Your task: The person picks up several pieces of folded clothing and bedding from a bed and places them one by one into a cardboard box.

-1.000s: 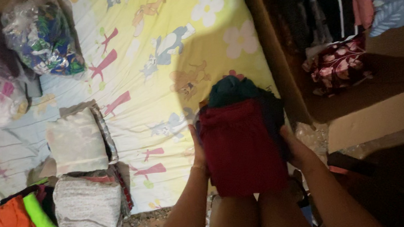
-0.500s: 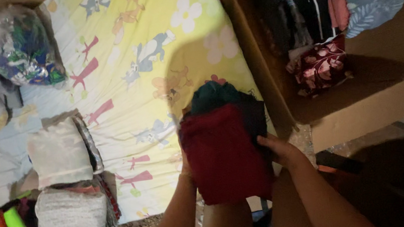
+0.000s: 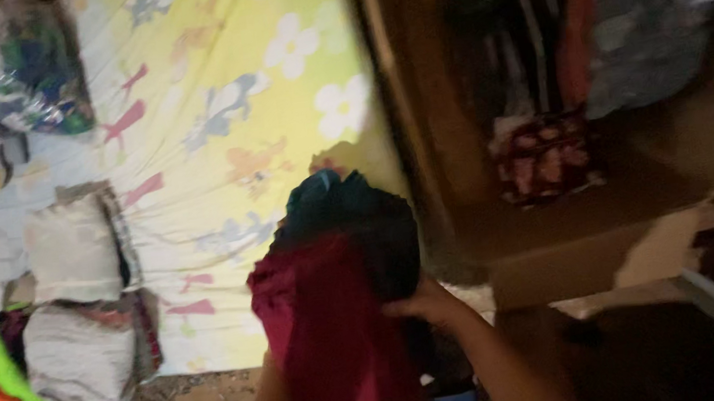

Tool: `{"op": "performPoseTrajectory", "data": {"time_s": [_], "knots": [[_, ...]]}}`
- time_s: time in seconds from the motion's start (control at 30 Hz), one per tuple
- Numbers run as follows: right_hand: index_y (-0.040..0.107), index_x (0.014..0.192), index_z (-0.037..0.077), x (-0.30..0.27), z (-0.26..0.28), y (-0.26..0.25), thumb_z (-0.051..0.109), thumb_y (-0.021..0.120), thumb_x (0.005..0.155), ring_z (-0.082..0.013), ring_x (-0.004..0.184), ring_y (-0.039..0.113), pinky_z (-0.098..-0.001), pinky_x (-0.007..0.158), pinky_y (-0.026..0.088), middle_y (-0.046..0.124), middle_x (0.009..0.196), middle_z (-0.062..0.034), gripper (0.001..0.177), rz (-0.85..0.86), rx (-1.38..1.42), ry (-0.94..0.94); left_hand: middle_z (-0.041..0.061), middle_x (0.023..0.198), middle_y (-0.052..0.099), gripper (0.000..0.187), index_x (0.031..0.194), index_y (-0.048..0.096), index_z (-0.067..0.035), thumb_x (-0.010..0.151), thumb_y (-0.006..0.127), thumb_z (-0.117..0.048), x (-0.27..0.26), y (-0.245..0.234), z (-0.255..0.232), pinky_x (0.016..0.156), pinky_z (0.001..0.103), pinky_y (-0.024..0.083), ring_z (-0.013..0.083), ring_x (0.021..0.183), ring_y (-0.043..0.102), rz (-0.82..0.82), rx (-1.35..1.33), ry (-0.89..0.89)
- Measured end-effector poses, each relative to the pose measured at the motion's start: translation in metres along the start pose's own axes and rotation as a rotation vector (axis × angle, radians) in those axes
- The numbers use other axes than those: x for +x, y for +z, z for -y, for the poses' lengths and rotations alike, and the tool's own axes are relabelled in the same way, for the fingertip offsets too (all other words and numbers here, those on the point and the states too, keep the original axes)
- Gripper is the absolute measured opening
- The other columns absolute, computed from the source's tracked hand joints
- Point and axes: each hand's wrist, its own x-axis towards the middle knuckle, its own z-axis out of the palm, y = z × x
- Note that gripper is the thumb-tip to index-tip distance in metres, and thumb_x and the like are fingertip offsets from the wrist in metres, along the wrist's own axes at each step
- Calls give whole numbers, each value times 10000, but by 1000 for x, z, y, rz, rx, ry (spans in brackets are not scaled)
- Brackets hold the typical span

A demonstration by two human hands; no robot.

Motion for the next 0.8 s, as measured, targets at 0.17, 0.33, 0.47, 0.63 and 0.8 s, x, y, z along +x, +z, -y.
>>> {"op": "performPoseTrajectory", "data": {"time_s": [0.17, 0.33, 0.47, 0.63, 0.8], "knots": [[399, 1557, 91, -55, 40, -105, 332, 886, 604, -309, 1365, 552, -411, 1146, 428, 545, 1524, -146, 1097, 36, -132, 324, 147, 1575, 443, 889, 1581, 358, -207, 896, 297, -771, 26, 83, 72, 1148, 543, 404, 366, 1407, 466, 26, -55, -31], [258, 1605, 125, -81, 64, -241, 342, 835, 592, -346, 1345, 575, -464, 1132, 456, 512, 1539, -164, 1186, -119, -284, 251, 155, 1583, 429, 912, 1584, 347, -221, 872, 294, -788, 117, 184, 159, 1138, 559, 413, 373, 1414, 462, 61, -131, -93], [197, 1613, 117, -67, 47, -317, 438, 845, 622, -303, 1464, 418, -468, 1191, 348, 382, 1619, -130, 1227, -94, -173, 157, 162, 1589, 418, 931, 1587, 338, -231, 853, 291, -802, 161, 242, 181, 1130, 573, 419, 379, 1420, 458, 35, -165, -101], [315, 1610, 46, -24, -14, -362, 544, 802, 652, -375, 1470, 449, -530, 1195, 344, 422, 1626, -205, 1185, -208, -58, 405, 158, 1610, 396, 970, 1596, 327, -240, 839, 249, -841, 183, 307, 151, 1126, 578, 420, 377, 1431, 447, -78, 29, -174], [308, 1618, 103, 6, -37, -381, 540, 771, 681, -372, 1483, 407, -545, 1208, 310, 384, 1643, -173, 1133, -282, 1, 426, 153, 1589, 410, 970, 1583, 345, -255, 832, 210, -853, 194, 339, 145, 1084, 584, 431, 394, 1389, 477, -159, 183, -216]]}}
